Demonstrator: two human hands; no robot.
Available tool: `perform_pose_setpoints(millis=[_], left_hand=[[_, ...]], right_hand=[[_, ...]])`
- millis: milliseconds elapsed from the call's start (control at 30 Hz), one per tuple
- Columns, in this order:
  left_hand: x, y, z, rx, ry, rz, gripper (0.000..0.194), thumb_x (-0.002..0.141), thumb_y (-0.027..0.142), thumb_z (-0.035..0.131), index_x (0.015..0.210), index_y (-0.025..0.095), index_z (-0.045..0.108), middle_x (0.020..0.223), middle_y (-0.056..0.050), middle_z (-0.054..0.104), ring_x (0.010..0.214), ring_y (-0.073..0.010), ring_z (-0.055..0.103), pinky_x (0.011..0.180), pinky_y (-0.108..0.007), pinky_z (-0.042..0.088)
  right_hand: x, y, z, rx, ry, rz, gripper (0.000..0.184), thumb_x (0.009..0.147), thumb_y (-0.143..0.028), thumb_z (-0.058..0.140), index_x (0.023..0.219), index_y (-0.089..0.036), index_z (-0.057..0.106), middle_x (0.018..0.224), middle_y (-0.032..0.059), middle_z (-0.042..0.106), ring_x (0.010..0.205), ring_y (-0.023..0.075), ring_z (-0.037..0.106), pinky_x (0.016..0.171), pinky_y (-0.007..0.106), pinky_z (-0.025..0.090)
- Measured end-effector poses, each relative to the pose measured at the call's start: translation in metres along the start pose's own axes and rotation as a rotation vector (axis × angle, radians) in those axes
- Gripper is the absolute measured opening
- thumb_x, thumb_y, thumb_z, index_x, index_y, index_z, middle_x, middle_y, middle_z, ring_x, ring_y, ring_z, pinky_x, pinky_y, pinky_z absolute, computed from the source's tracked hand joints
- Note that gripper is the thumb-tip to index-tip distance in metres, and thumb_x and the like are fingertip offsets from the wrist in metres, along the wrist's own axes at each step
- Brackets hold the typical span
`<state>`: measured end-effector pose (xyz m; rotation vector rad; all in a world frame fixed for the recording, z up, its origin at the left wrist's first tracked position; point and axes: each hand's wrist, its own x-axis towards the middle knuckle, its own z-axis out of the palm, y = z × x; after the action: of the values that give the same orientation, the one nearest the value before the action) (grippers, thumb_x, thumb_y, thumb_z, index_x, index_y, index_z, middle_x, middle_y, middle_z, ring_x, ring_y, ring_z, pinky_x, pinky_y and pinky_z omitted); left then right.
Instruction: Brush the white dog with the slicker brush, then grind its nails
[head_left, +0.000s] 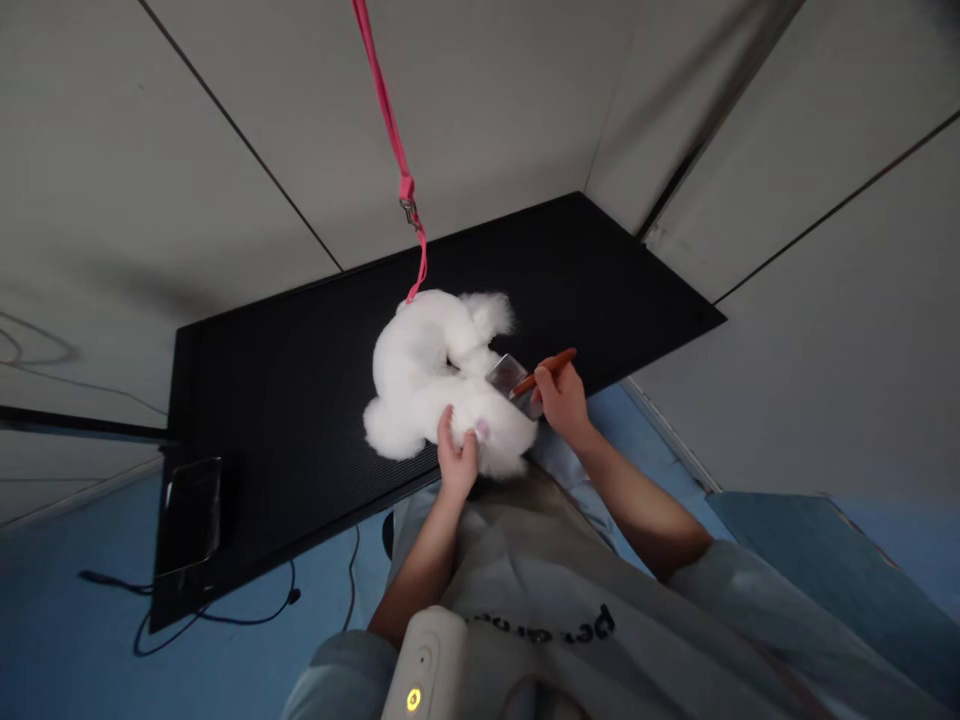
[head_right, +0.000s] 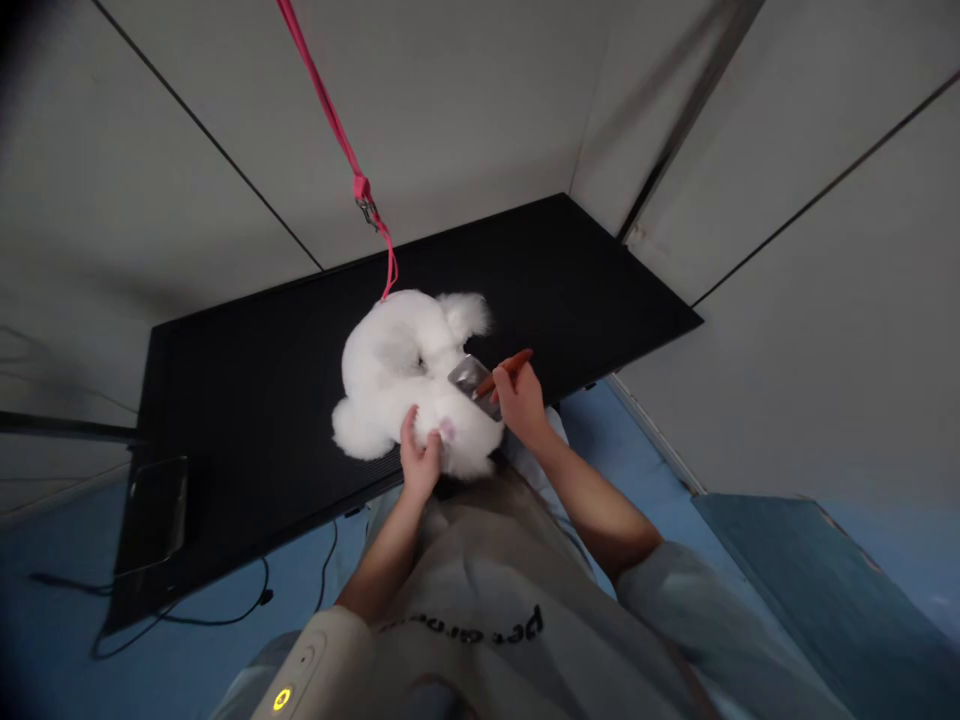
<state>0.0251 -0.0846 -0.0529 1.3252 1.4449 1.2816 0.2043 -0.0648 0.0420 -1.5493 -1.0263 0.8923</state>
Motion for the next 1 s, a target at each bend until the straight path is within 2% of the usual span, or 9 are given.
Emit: perform_pose_setpoints(millis=[100, 133, 300, 467, 633, 767, 800, 933, 1000], left_hand=[[0.002, 0.001, 0.003, -0.113, 0.058, -0.145, 0.052, 0.084, 0.046, 0.053, 0.127, 0.016, 0.053, 0.130, -0.014, 0.057, 0.120, -0.0234, 0.054, 0.105, -0.036, 0.041], [0.002, 0.002, 0.004, -0.144, 0.073, -0.181, 0.049, 0.086, 0.047, 0.049, 0.122, 0.016, 0.056, 0.125, -0.013, 0.061, 0.115, -0.0227, 0.058, 0.102, -0.036, 0.044], [-0.001, 0.014, 0.009, -0.122, 0.049, -0.158, 0.043, 0.073, 0.045, 0.067, 0.102, 0.014, 0.065, 0.102, -0.011, 0.070, 0.095, -0.0231, 0.065, 0.091, -0.036, 0.050], [0.007, 0.025, 0.015, -0.289, 0.116, -0.345, 0.032, 0.066, 0.039, 0.072, 0.084, 0.013, 0.067, 0.085, -0.007, 0.071, 0.080, -0.0193, 0.066, 0.081, -0.033, 0.051], [0.013, 0.028, 0.018, -0.491, 0.193, -0.444, 0.027, 0.066, 0.036, 0.070, 0.079, 0.013, 0.063, 0.077, -0.004, 0.068, 0.074, -0.0154, 0.064, 0.078, -0.030, 0.050], [0.013, 0.032, 0.019, -0.511, 0.183, -0.449, 0.024, 0.067, 0.036, 0.067, 0.072, 0.015, 0.058, 0.070, -0.001, 0.064, 0.070, -0.0141, 0.061, 0.078, -0.030, 0.049], [0.014, 0.033, 0.020, -0.525, 0.201, -0.452, 0.024, 0.067, 0.036, 0.067, 0.071, 0.015, 0.057, 0.069, -0.001, 0.062, 0.068, -0.0134, 0.060, 0.077, -0.030, 0.049], [0.016, 0.036, 0.021, -0.547, 0.189, -0.448, 0.025, 0.067, 0.037, 0.067, 0.065, 0.016, 0.052, 0.060, 0.002, 0.055, 0.060, -0.0110, 0.054, 0.074, -0.030, 0.048], [0.017, 0.037, 0.021, -0.545, 0.153, -0.453, 0.026, 0.069, 0.037, 0.066, 0.064, 0.017, 0.051, 0.059, 0.003, 0.052, 0.059, -0.0106, 0.052, 0.073, -0.030, 0.048]], right_hand=[[-0.008, 0.007, -0.001, 0.019, -0.213, 0.068, 0.022, 0.081, -0.042, 0.051, 0.085, -0.020, 0.046, 0.051, -0.0056, 0.055, 0.044, 0.0126, 0.053, 0.045, 0.023, 0.039], [-0.009, 0.009, -0.003, 0.020, -0.208, 0.093, 0.023, 0.081, -0.042, 0.051, 0.084, -0.020, 0.046, 0.050, -0.0055, 0.055, 0.043, 0.0129, 0.052, 0.045, 0.024, 0.039], [-0.018, 0.013, -0.012, 0.035, 0.164, -0.001, 0.023, 0.086, -0.043, 0.046, 0.095, -0.021, 0.045, 0.057, -0.0033, 0.059, 0.055, 0.0164, 0.060, 0.058, 0.029, 0.047], [-0.043, 0.017, -0.011, 0.031, -0.140, 0.084, 0.022, 0.083, -0.043, 0.049, 0.090, -0.022, 0.047, 0.054, -0.0036, 0.059, 0.052, 0.0175, 0.059, 0.056, 0.030, 0.047], [-0.046, 0.027, -0.011, 0.100, 0.195, 0.039, 0.024, 0.086, -0.045, 0.045, 0.095, -0.023, 0.043, 0.061, -0.0010, 0.063, 0.062, 0.0200, 0.065, 0.067, 0.035, 0.051], [-0.052, 0.032, -0.008, 0.231, -0.041, 0.085, 0.027, 0.081, -0.047, 0.053, 0.090, -0.023, 0.043, 0.059, -0.0016, 0.064, 0.058, 0.0200, 0.066, 0.065, 0.034, 0.051], [-0.053, 0.033, -0.008, 0.253, -0.022, 0.089, 0.028, 0.080, -0.047, 0.054, 0.090, -0.023, 0.043, 0.060, -0.0013, 0.065, 0.060, 0.0201, 0.067, 0.066, 0.034, 0.051], [-0.053, 0.034, -0.013, 0.255, 0.319, 0.012, 0.027, 0.084, -0.047, 0.048, 0.095, -0.024, 0.040, 0.069, -0.0002, 0.067, 0.070, 0.0196, 0.069, 0.073, 0.035, 0.051], [-0.057, 0.037, -0.012, 0.242, 0.220, 0.037, 0.029, 0.083, -0.050, 0.048, 0.094, -0.024, 0.040, 0.066, -0.0013, 0.065, 0.067, 0.0196, 0.069, 0.070, 0.034, 0.051]])
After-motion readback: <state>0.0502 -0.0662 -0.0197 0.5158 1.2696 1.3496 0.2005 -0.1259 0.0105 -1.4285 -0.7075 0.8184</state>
